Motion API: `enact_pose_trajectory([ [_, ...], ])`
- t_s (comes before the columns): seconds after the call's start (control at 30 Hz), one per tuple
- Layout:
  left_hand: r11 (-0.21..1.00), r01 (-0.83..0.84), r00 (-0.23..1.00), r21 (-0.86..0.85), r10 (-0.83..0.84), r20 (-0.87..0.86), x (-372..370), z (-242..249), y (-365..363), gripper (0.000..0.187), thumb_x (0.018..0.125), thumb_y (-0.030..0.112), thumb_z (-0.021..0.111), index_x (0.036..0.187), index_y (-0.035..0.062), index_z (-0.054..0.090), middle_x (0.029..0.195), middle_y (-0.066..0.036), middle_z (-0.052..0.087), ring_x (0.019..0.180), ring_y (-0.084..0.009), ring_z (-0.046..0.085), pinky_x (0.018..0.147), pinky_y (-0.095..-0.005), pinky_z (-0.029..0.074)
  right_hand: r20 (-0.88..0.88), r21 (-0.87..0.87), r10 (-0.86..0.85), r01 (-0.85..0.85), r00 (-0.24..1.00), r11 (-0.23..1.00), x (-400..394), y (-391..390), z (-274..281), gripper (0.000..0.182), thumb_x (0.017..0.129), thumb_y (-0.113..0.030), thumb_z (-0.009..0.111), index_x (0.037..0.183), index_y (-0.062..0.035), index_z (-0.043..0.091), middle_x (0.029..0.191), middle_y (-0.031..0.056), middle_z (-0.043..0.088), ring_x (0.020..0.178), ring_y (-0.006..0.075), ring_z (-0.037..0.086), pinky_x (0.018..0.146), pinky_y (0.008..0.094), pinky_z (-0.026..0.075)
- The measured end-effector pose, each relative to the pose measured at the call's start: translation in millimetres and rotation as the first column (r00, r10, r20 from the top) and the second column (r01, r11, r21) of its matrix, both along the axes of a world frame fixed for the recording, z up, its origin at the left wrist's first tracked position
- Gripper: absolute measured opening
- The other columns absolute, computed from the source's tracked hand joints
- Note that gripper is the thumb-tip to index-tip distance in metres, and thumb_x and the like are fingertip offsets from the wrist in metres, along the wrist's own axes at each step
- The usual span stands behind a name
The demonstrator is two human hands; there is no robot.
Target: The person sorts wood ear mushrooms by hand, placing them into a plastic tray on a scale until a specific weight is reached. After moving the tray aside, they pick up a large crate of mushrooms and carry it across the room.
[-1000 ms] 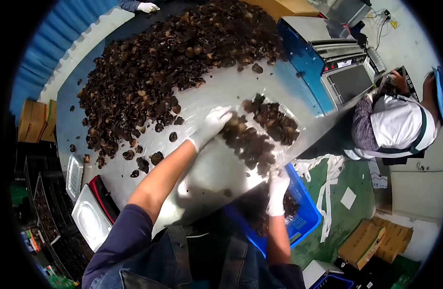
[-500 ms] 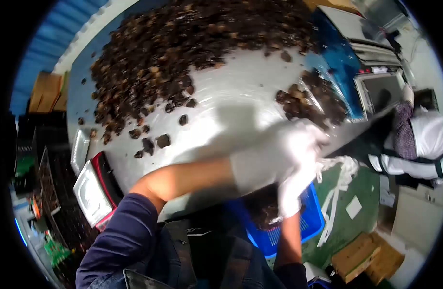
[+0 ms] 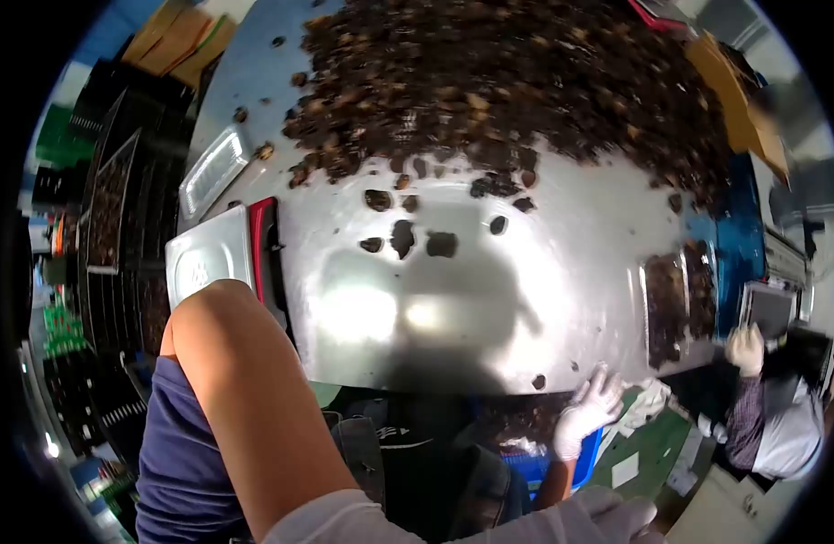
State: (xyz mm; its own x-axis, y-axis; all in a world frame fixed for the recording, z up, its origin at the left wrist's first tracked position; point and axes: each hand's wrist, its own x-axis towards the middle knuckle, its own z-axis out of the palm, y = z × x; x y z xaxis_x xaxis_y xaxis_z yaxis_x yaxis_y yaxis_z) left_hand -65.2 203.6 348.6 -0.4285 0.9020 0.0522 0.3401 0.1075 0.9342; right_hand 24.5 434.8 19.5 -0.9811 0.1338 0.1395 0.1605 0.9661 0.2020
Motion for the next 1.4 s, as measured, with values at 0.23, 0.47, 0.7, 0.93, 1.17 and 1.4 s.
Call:
enact_pose_trajectory([
  [0.23,0.872,-0.346,0.874,-0.346,0.166,-0.456,-14.2,-27.6,-162.0,0.020,0.078,0.012,0.064,0.095,0.0018,0.067,0.094,-0.010,0.065,0.064,-0.0331,0.062,0.058,-0.0432,0.052,-0.335,-0.195,0.307,-0.385,0.891,0.902,-118.6,-108.2,13.6,0.038,0.090,-0.023,0.059,0.123,-0.0040,0.058,0.127,0.0224,0.055,0.120,0.0443,0.049,0.101,0.0525,0.040],
  [0.47,-0.201,-0.800,0.383,-0.566,0.555,-0.738,-121.5,-246.4,-481.8,0.022,0.085,0.013,0.057,0.100,0.0062,0.072,0.097,-0.021,0.069,0.093,-0.0369,0.066,0.083,-0.0434,0.053,-0.294,-0.432,0.737,-0.772,0.608,0.465,-260.8,-377.5,8.3,0.060,0.082,-0.023,0.067,0.139,-0.0179,0.047,0.145,0.0130,0.042,0.139,0.0312,0.034,0.110,0.0533,0.027],
  [0.7,-0.232,-0.638,0.568,-0.734,0.501,-0.653,-113.4,-279.8,-562.0,0.024,0.072,0.016,0.070,0.094,0.0064,0.074,0.096,-0.018,0.070,0.093,-0.0363,0.067,0.084,-0.0409,0.054,0.101,-0.253,0.861,-0.824,0.499,0.507,-350.7,-503.0,0.9,0.083,0.073,-0.058,0.072,0.143,-0.0251,0.044,0.149,0.0128,0.039,0.142,0.0336,0.028,0.111,0.0596,0.023],
  [0.93,-0.052,-0.690,0.586,-0.722,0.546,-0.599,-107.9,-285.4,-582.6,0.018,0.073,0.011,0.070,0.089,0.0141,0.076,0.094,-0.016,0.071,0.089,-0.0336,0.068,0.082,-0.0387,0.054,-0.046,-0.160,0.842,-0.836,0.537,0.524,-312.7,-354.8,-2.0,0.060,0.070,-0.039,0.075,0.123,-0.0181,0.059,0.126,0.0075,0.053,0.127,0.0285,0.042,0.104,0.0466,0.032],
  [1.17,0.034,-0.745,0.563,-0.666,0.567,-0.601,-99.2,-290.7,-585.6,0.018,0.076,0.010,0.066,0.091,0.0131,0.076,0.092,-0.016,0.071,0.089,-0.0335,0.068,0.081,-0.0394,0.055,-0.039,-0.156,0.742,-0.738,0.669,0.657,-283.9,-316.7,38.9,0.062,0.073,-0.039,0.076,0.129,-0.0196,0.057,0.135,0.0066,0.052,0.124,0.0281,0.047,0.107,0.0519,0.028],
  [1.4,-0.022,-0.763,0.579,-0.646,0.423,-0.698,-97.2,-298.0,-584.7,0.013,0.077,0.015,0.064,0.080,0.0084,0.075,0.086,-0.016,0.071,0.084,-0.0340,0.069,0.078,-0.0422,0.055,-0.196,-0.474,0.914,-0.850,0.355,0.229,-304.1,-568.6,-2.3,0.057,0.081,-0.029,0.068,0.134,-0.0139,0.053,0.136,0.0135,0.053,0.128,0.0297,0.047,0.102,0.0458,0.036],
])
